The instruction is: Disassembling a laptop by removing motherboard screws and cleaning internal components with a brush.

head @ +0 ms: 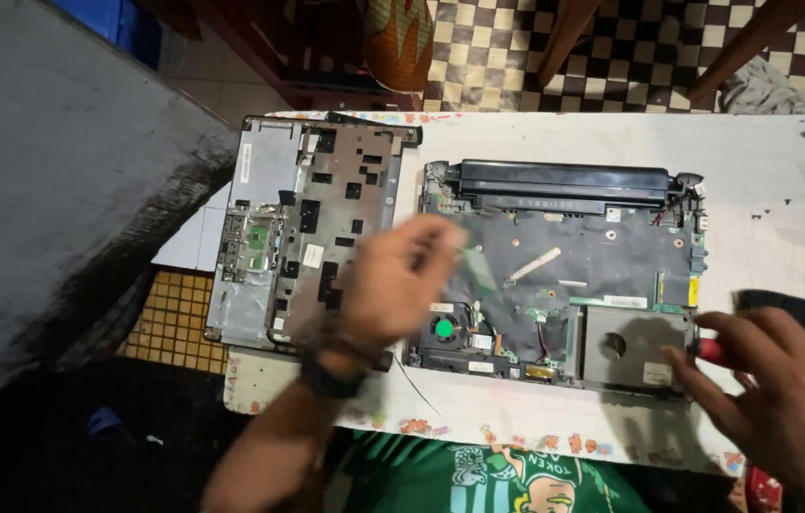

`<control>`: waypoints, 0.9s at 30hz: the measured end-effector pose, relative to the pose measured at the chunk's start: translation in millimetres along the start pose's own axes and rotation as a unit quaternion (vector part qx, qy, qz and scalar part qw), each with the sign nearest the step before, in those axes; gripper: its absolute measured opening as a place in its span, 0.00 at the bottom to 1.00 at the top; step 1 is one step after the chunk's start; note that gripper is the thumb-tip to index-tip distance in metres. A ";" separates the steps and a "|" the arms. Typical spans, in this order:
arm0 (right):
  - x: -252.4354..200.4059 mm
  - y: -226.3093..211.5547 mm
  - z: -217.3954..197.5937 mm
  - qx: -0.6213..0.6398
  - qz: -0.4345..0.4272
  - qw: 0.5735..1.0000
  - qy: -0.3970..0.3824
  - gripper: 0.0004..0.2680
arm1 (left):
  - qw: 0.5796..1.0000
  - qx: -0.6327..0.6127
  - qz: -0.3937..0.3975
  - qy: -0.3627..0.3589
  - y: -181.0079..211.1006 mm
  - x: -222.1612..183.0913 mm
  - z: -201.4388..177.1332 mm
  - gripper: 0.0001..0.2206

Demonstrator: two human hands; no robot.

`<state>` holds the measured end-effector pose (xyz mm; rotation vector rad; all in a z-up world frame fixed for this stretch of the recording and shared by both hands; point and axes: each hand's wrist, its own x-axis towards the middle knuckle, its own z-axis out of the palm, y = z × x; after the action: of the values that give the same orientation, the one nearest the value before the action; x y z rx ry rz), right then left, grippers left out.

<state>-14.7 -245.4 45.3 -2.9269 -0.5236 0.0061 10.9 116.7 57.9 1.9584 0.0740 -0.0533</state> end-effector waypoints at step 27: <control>-10.4 44.8 -2.2 -0.085 0.310 0.932 -0.166 0.25 | 0.928 0.349 -0.016 0.131 -62.3 -11.0 -63.9 0.07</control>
<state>-8.9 -290.8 39.7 -3.1342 0.4069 0.5657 -4.7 199.1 25.4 2.6688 0.2972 0.1876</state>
